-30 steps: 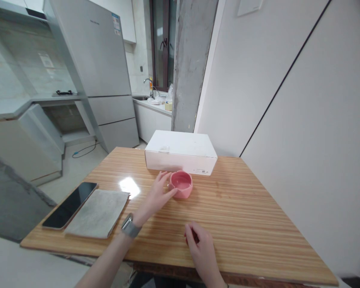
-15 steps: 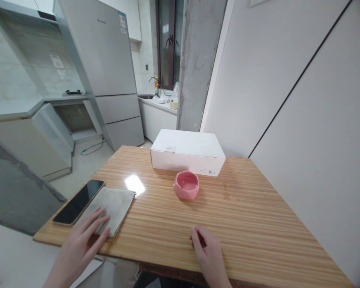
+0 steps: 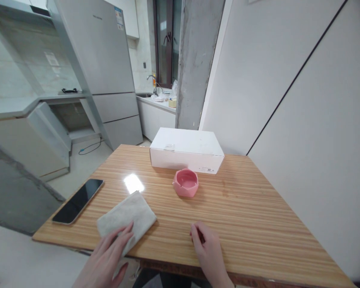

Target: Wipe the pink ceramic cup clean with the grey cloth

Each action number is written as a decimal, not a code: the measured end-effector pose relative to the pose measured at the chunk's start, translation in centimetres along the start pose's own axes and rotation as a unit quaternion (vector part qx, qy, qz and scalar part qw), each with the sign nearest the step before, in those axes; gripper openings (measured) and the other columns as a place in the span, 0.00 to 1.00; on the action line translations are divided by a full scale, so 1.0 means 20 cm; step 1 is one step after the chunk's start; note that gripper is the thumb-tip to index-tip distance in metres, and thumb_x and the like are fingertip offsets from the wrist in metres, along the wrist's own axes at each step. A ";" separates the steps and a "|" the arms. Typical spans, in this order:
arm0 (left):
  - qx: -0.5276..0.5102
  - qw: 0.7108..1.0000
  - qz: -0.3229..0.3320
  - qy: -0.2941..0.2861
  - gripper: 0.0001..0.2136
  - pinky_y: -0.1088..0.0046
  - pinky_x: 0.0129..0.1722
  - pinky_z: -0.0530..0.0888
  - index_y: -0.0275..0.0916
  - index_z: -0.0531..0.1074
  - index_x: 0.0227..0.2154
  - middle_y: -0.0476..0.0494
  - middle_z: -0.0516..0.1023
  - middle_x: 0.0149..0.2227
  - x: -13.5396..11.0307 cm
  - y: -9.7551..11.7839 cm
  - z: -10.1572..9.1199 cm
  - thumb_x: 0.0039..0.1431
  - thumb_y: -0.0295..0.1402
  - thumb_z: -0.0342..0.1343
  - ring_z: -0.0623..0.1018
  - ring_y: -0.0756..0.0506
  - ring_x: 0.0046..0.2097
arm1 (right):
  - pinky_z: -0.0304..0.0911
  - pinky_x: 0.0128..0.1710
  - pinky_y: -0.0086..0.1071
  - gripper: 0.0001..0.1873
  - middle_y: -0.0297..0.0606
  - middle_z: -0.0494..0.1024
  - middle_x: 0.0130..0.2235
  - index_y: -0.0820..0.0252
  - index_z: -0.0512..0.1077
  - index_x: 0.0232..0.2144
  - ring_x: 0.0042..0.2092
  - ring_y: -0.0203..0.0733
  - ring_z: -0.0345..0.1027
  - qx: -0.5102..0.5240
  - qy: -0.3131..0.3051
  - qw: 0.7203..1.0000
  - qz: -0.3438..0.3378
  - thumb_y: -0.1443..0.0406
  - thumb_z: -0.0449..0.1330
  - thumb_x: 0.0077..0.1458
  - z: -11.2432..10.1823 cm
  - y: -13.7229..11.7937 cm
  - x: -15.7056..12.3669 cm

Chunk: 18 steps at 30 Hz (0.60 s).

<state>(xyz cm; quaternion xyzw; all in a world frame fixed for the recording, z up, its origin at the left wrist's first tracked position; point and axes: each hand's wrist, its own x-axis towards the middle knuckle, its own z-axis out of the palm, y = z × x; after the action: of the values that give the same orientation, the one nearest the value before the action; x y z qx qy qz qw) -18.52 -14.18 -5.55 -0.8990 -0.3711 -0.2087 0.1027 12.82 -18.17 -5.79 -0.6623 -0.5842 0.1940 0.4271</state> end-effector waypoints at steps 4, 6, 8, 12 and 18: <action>-0.031 0.998 0.054 0.024 0.20 0.66 0.54 0.75 0.40 0.68 0.51 0.41 0.72 0.59 -0.02 0.01 0.01 0.55 0.22 0.48 0.74 0.41 0.58 | 0.57 0.31 0.32 0.21 0.37 0.74 0.26 0.57 0.69 0.25 0.29 0.41 0.68 0.005 -0.014 1.000 -0.013 0.54 0.47 0.65 0.01 -0.04 -0.02; -0.062 0.997 0.039 0.034 0.16 0.73 0.50 0.76 0.42 0.68 0.51 0.42 0.77 0.55 -0.01 0.00 -0.01 0.61 0.27 0.50 0.78 0.45 0.52 | 0.58 0.30 0.33 0.23 0.38 0.74 0.25 0.58 0.69 0.24 0.28 0.41 0.68 0.058 -0.038 0.997 0.017 0.52 0.48 0.64 0.03 -0.07 -0.04; -0.101 0.994 -0.013 0.047 0.15 0.80 0.45 0.77 0.44 0.67 0.53 0.46 0.81 0.49 0.03 0.00 -0.04 0.64 0.32 0.52 0.82 0.48 0.46 | 0.60 0.27 0.32 0.25 0.38 0.73 0.24 0.59 0.71 0.25 0.26 0.40 0.68 0.166 -0.082 0.979 0.083 0.47 0.51 0.61 0.07 -0.10 -0.06; -0.154 0.974 -0.114 0.119 0.13 0.82 0.38 0.78 0.46 0.69 0.50 0.50 0.83 0.42 0.17 0.13 -0.05 0.64 0.36 0.54 0.83 0.48 0.41 | 0.70 0.36 0.35 0.35 0.43 0.81 0.36 0.63 0.74 0.41 0.34 0.44 0.77 0.489 -0.159 0.817 0.259 0.42 0.68 0.41 0.15 -0.21 -0.07; -0.197 0.967 0.052 0.151 0.21 0.76 0.44 0.80 0.43 0.67 0.57 0.45 0.83 0.44 0.39 0.47 0.03 0.59 0.26 0.54 0.83 0.45 0.44 | 0.72 0.43 0.37 0.25 0.46 0.83 0.40 0.63 0.77 0.40 0.42 0.46 0.77 0.669 -0.176 0.648 0.318 0.47 0.63 0.51 0.11 -0.30 0.00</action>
<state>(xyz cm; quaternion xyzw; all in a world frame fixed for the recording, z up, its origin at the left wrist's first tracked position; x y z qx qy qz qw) -6.62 -15.75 -2.87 -0.8774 -0.2557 -0.4057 -0.0108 7.49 -17.64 -2.38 -0.2955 -0.1137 0.7690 0.5553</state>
